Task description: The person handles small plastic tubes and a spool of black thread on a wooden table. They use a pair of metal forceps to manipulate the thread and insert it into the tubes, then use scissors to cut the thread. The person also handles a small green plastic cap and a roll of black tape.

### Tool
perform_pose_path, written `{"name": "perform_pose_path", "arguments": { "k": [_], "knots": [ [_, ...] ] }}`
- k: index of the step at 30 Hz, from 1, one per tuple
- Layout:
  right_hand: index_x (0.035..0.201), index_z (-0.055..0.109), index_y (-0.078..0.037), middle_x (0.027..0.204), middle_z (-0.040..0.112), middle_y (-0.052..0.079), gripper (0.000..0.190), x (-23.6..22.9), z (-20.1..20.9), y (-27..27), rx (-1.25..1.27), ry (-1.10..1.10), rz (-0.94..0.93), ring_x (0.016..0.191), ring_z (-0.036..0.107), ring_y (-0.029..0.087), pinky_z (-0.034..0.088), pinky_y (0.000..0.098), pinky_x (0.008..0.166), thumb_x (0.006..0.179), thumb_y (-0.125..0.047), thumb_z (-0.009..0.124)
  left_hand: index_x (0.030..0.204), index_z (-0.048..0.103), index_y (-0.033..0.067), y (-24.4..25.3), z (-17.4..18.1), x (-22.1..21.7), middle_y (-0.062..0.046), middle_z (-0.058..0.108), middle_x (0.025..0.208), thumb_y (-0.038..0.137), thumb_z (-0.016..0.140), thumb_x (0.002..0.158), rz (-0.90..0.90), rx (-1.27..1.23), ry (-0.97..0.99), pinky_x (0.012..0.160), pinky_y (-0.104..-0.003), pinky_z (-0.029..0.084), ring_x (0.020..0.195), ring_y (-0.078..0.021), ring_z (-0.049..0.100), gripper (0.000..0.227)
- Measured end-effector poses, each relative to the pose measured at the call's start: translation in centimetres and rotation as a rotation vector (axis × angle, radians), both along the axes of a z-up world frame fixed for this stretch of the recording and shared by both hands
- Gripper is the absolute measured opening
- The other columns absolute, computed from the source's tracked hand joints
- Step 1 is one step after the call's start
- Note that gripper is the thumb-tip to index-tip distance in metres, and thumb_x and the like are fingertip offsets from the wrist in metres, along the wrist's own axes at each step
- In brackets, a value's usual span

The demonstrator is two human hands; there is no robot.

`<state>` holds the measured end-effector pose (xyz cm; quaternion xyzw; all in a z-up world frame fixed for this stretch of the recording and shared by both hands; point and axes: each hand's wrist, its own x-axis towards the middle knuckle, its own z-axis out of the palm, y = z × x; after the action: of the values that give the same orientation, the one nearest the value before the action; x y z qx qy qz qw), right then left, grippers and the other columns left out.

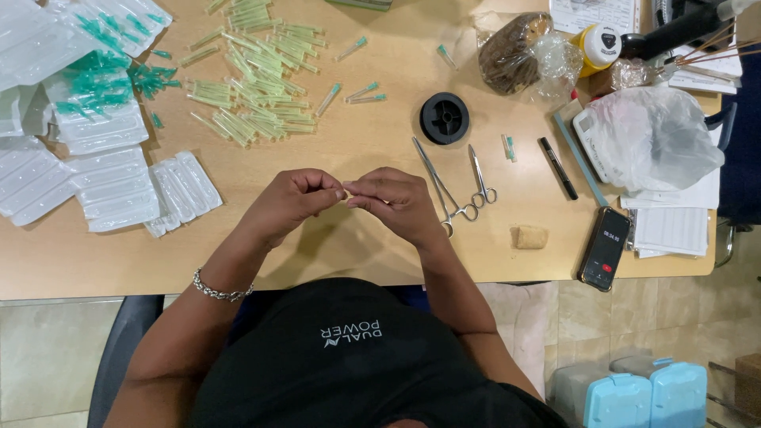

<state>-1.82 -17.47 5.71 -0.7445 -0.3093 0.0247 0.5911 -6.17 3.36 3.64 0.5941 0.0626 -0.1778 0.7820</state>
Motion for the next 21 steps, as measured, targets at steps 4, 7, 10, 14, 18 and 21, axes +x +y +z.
{"name": "perform_pose_path", "arguments": {
  "k": [4, 7, 10, 14, 18, 21],
  "knots": [
    [0.099, 0.082, -0.006, 0.087, 0.076, 0.012, 0.017, -0.1, 0.2, 0.2, -0.003, 0.018, -0.021, 0.075, 0.074, 0.021, 0.059, 0.0306, 0.068, 0.083, -0.002, 0.086, 0.088, 0.073, -0.0016, -0.4, 0.2, 0.5, -0.003, 0.053, 0.069, 0.007, 0.073, 0.086, -0.016, 0.021, 0.006, 0.062, -0.023, 0.044, 0.071, -0.011, 0.052, 0.009],
    [0.099, 0.083, -0.006, 0.087, 0.075, 0.012, 0.018, 0.0, -0.1, 0.2, -0.004, -0.01, -0.041, 0.074, 0.074, 0.021, 0.059, 0.0307, 0.067, 0.083, -0.002, 0.087, 0.088, 0.073, -0.0014, -0.6, -0.2, 0.9, -0.003, 0.054, 0.068, 0.008, 0.074, 0.086, -0.021, 0.046, 0.019, 0.062, -0.024, 0.045, 0.07, -0.0115, 0.052, 0.009],
    [0.101, 0.081, -0.005, 0.088, 0.075, 0.014, 0.022, 0.2, 0.0, -0.1, -0.001, -0.024, -0.062, 0.076, 0.075, 0.023, 0.059, 0.0325, 0.069, 0.081, -0.003, 0.089, 0.089, 0.073, -0.001, -0.8, -0.1, 1.0, -0.004, 0.055, 0.069, 0.009, 0.076, 0.087, -0.011, 0.047, 0.015, 0.063, -0.024, 0.046, 0.071, -0.0116, 0.053, 0.01],
    [0.099, 0.082, -0.006, 0.088, 0.076, 0.012, 0.02, 0.4, -0.2, -0.7, 0.007, -0.012, -0.122, 0.077, 0.076, 0.022, 0.06, 0.0319, 0.07, 0.08, -0.003, 0.089, 0.088, 0.073, -0.0004, -1.0, 0.6, 1.2, -0.003, 0.055, 0.068, 0.008, 0.075, 0.087, 0.009, 0.047, 0.023, 0.063, -0.022, 0.045, 0.071, -0.01, 0.052, 0.008],
    [0.095, 0.083, -0.006, 0.086, 0.077, 0.011, 0.016, 0.4, -0.4, -0.7, 0.021, 0.01, -0.151, 0.075, 0.076, 0.023, 0.061, 0.0317, 0.071, 0.081, -0.002, 0.088, 0.089, 0.074, -0.0007, -1.3, 1.7, 1.4, -0.003, 0.054, 0.066, 0.007, 0.074, 0.088, 0.002, 0.061, 0.025, 0.061, -0.022, 0.044, 0.068, -0.01, 0.051, 0.008],
    [0.095, 0.082, -0.006, 0.086, 0.077, 0.011, 0.017, 0.1, 0.1, -0.2, 0.019, 0.013, -0.157, 0.075, 0.075, 0.022, 0.06, 0.033, 0.072, 0.08, -0.001, 0.089, 0.088, 0.075, 0.0004, -1.6, 1.0, 1.5, -0.002, 0.055, 0.067, 0.008, 0.075, 0.086, 0.01, 0.06, 0.03, 0.062, -0.022, 0.045, 0.069, -0.0093, 0.051, 0.008]
  ]
}}
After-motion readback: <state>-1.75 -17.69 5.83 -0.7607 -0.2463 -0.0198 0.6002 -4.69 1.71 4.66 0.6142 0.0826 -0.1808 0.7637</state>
